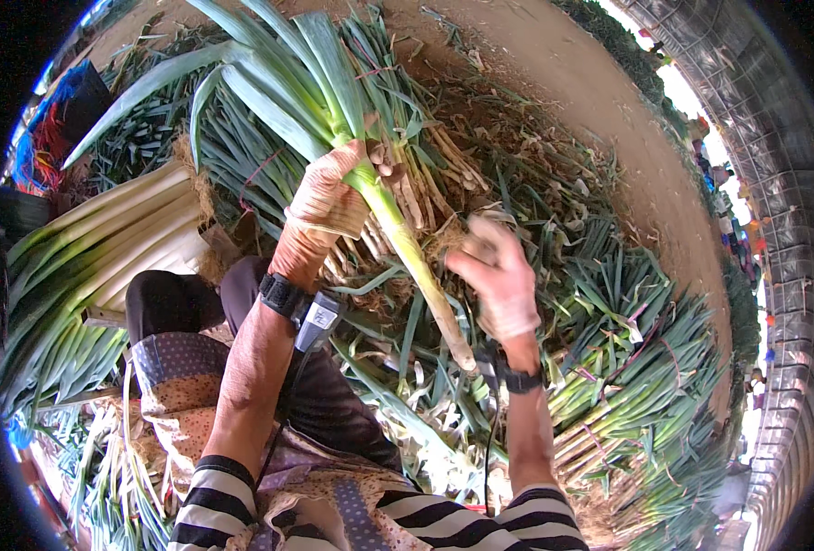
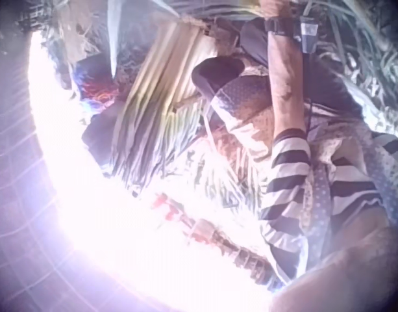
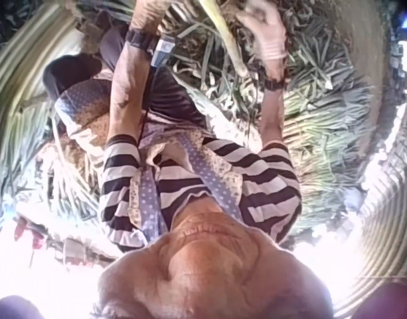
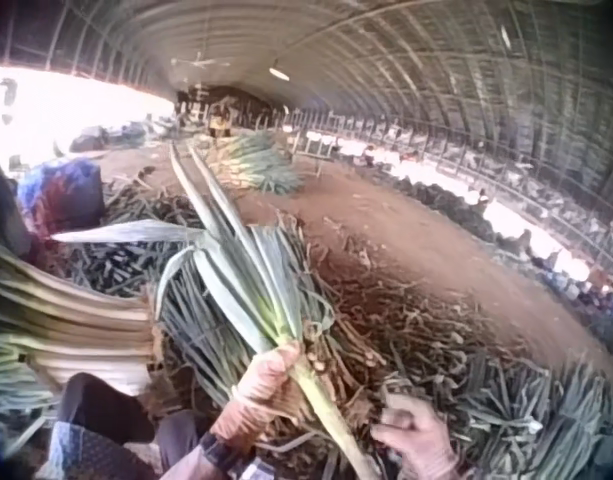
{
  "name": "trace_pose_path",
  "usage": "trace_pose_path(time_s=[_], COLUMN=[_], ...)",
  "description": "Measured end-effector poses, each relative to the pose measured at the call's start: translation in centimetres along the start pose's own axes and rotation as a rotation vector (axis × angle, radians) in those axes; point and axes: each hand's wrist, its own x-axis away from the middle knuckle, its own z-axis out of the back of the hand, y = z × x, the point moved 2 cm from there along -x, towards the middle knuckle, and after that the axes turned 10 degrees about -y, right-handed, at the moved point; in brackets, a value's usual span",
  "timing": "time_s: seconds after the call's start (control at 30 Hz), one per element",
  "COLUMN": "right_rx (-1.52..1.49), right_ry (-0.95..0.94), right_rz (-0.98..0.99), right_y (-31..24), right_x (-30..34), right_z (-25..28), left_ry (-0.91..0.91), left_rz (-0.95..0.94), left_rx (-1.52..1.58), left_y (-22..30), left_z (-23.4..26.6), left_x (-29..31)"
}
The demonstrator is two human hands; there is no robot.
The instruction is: Cleaning and preparing leeks by stripping outer layers and bundling them.
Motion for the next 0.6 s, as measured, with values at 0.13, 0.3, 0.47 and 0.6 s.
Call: trace_pose_path(time_s=[0.13,0.3,0.47,0.6], right_rx=[0.257,0.035,-0.83,-0.172], right_ry=[-0.166,-0.239,-0.663,-0.594], right_rz=[0.257,0.172,0.168,-0.262], right_y=[-0.9,0.0,0.1,2.9], right_x=[-4.8,-6.4,-0.1,7.3], right_z=[-5.5,-6.7,-4.4,-2.2], left_ry=[0.158,0.201,0.189,0.198], left_rz=[0.075,0.091,0.05,0.016], left_rx=[-0.005,-0.024,-0.191,-0.121], left_y=[-1.3,-2.0,0.5,1.3], left_z=[-0.4,1.4,0.5,1.6], left_x=[-0.3,-0.2,-0.2,0.3])
